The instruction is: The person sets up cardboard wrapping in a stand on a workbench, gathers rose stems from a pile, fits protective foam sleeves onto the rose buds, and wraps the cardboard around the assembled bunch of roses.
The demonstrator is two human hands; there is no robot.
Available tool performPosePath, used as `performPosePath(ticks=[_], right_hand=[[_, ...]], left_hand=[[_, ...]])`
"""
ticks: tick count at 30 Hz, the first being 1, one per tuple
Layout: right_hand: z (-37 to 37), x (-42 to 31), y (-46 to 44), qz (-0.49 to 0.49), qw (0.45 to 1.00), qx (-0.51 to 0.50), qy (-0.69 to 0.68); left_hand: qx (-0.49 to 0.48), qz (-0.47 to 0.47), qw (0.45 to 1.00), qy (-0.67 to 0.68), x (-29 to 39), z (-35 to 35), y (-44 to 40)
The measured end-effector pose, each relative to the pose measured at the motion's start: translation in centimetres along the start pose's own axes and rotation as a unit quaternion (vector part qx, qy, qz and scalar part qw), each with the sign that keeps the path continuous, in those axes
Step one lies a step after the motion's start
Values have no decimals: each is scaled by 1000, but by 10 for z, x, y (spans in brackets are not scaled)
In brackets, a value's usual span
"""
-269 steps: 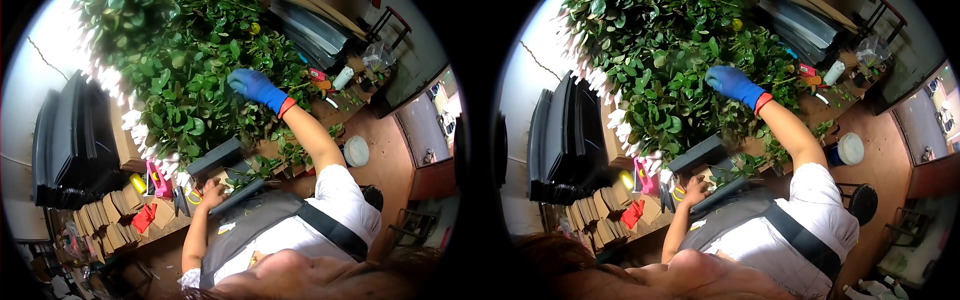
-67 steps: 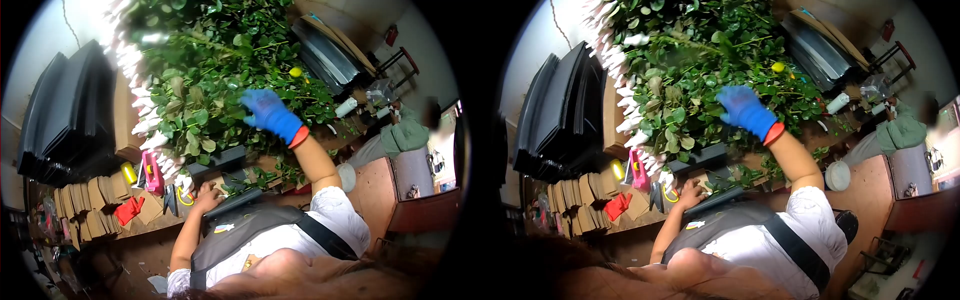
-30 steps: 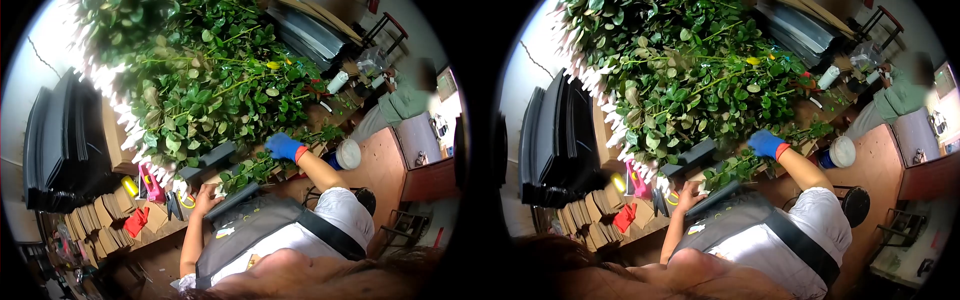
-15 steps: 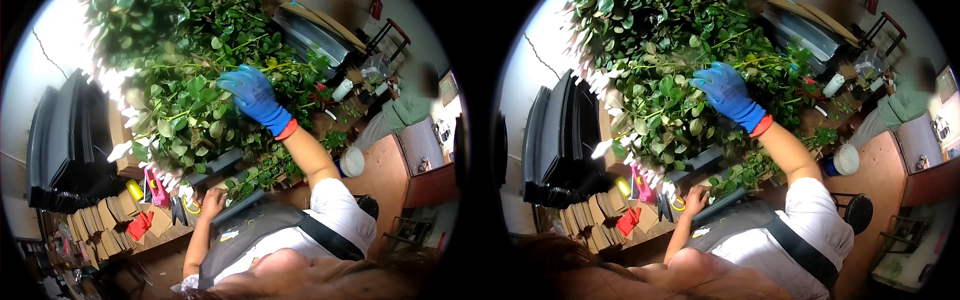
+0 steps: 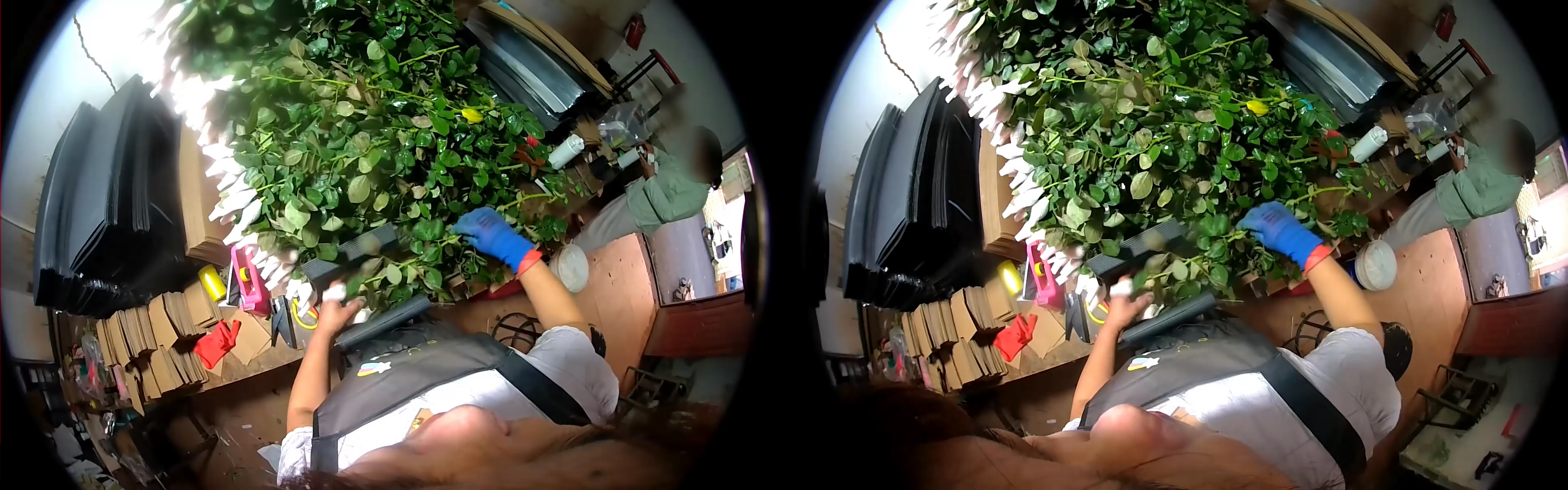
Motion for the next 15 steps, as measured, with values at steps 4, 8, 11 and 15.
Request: performPosePath(ticks=[4,8,11,15], right_hand=[[101,35,3,88,972,-174,133],[94,24,-17,92,950,-221,200],[-45,-51,-84,101,992,-31,-76],[-114,-71,-163,-24,938,343,41]], left_hand=[[55,-25,989,138,12,-1,3],[-15,5,1000,-8,4,2,4],[6,-2,1000,-31,10,7,5],[11,-4,997,-75,10,11,2]])
Point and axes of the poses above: each hand's wrist, its own y-axis away from the middle knuckle, its own z-axis out of the palm, x = y × z, the point moved 5 cm from there along -y, towards the middle knuckle, and after that the axes turned 6 degrees about z, right-handed, at the moved point
